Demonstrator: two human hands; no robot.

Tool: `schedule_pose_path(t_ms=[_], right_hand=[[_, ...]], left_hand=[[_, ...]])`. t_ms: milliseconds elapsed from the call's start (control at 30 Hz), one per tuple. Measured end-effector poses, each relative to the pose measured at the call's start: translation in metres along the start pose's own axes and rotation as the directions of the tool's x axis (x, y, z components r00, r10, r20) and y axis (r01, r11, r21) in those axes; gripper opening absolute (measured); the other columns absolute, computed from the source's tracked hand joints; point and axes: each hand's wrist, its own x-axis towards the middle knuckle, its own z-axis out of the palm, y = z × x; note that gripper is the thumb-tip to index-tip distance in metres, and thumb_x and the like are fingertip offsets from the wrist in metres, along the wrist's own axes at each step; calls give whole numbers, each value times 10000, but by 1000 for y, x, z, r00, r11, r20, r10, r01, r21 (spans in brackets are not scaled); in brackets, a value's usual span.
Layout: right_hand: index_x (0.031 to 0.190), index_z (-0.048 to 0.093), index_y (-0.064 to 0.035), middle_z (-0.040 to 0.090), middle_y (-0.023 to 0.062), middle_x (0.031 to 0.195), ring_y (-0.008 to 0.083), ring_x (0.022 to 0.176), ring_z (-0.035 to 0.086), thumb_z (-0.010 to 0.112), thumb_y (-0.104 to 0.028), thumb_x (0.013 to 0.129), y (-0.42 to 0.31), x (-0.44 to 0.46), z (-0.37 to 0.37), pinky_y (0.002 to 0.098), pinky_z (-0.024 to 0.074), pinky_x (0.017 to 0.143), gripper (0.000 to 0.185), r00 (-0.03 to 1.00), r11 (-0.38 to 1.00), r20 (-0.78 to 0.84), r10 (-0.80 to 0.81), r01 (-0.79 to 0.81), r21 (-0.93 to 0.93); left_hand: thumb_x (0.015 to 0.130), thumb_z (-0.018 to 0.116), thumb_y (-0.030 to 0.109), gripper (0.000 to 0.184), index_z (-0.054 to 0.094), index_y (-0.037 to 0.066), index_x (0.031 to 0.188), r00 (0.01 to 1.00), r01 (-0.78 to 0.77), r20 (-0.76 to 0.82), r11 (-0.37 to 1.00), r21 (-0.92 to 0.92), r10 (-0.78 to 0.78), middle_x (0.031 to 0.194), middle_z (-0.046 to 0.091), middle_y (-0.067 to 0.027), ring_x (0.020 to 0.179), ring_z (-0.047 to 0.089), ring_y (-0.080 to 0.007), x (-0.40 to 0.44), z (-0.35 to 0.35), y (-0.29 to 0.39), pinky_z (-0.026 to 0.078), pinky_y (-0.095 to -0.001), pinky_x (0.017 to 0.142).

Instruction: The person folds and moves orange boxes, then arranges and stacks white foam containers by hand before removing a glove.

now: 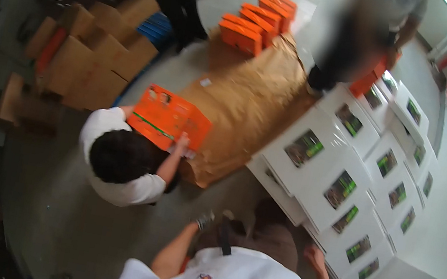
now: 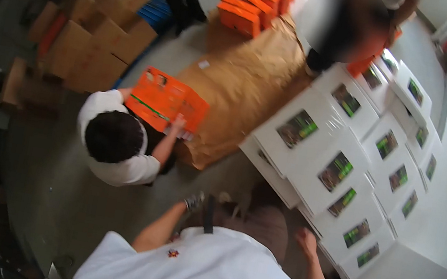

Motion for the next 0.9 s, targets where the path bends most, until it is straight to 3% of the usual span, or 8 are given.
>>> schedule_pose_path(t_ms=[233, 500, 533, 567, 600, 667, 733, 900], right_hand=[[633, 586, -85, 559, 124, 610, 274, 574, 541, 557, -200, 627, -46, -63, 45, 340, 430, 532, 119, 855, 879, 264, -447, 474, -45], [637, 577, -82, 555, 121, 612, 288, 581, 540, 554, -192, 626, -160, -189, 50, 349, 430, 528, 113, 883, 902, 187, -431, 427, 61], [637, 575, -82, 555, 120, 613, 290, 581, 540, 553, -191, 625, -175, -205, 34, 350, 430, 527, 112, 899, 914, 168, -405, 398, 78], [656, 570, -83, 553, 122, 634, 300, 633, 539, 530, -146, 623, -190, -183, 30, 364, 433, 565, 82, 907, 727, 319, -275, 414, -547], [728, 558, -83, 544, 112, 713, 291, 710, 525, 517, -92, 615, -209, -181, 23, 365, 429, 608, 121, 911, 776, 161, -380, 409, -480], [832, 530, -91, 501, 83, 784, 259, 782, 493, 514, -49, 612, -248, -173, 28, 361, 414, 614, 225, 793, 712, -104, -600, 470, -521], [932, 532, -102, 513, 80, 857, 250, 819, 499, 503, -87, 688, -260, -156, 47, 335, 424, 674, 246, 652, 628, 92, -752, 752, -201], [906, 518, -83, 495, 98, 832, 259, 800, 504, 527, -166, 722, -264, -157, 82, 326, 421, 678, 202, 721, 730, 238, -651, 680, -63]], left_hand=[[667, 460, 178, 310, 579, -42, 849, 614, 782, 621, 486, -391, -488, 877, 559, -190, 825, 538, -293, -191, -97, 131, 480, -368, 633], [658, 493, 275, 332, 604, 19, 838, 224, 796, 970, -592, -124, 97, 880, 581, -141, 834, 545, -242, -298, -199, 164, 452, -376, 680], [658, 493, 275, 332, 604, 19, 838, 249, 806, 962, -575, -143, 109, 880, 581, -141, 834, 545, -242, -223, -242, 94, 452, -376, 680], [710, 501, 318, 310, 565, 88, 907, 784, 617, 614, -234, -752, 93, 854, 573, -129, 824, 551, -262, -198, -269, 9, 420, -348, 724], [726, 492, 311, 292, 569, 82, 890, 661, 749, 749, -16, -662, -38, 792, 576, -132, 778, 551, -289, -172, -355, -113, 421, -365, 693], [724, 531, 244, 307, 541, 61, 970, 643, 567, 691, -400, -720, -332, 918, 557, -143, 865, 517, -289, -136, -389, -171, 403, -334, 737], [764, 496, 194, 248, 540, 63, 969, 873, 112, 316, -478, -871, -371, 890, 557, -131, 834, 522, -273, -102, -382, -174, 407, -310, 736], [773, 465, 208, 189, 530, 68, 883, 927, 107, 71, 78, -991, -368, 794, 535, -119, 740, 511, -252, -53, -373, -169, 409, -294, 683]])
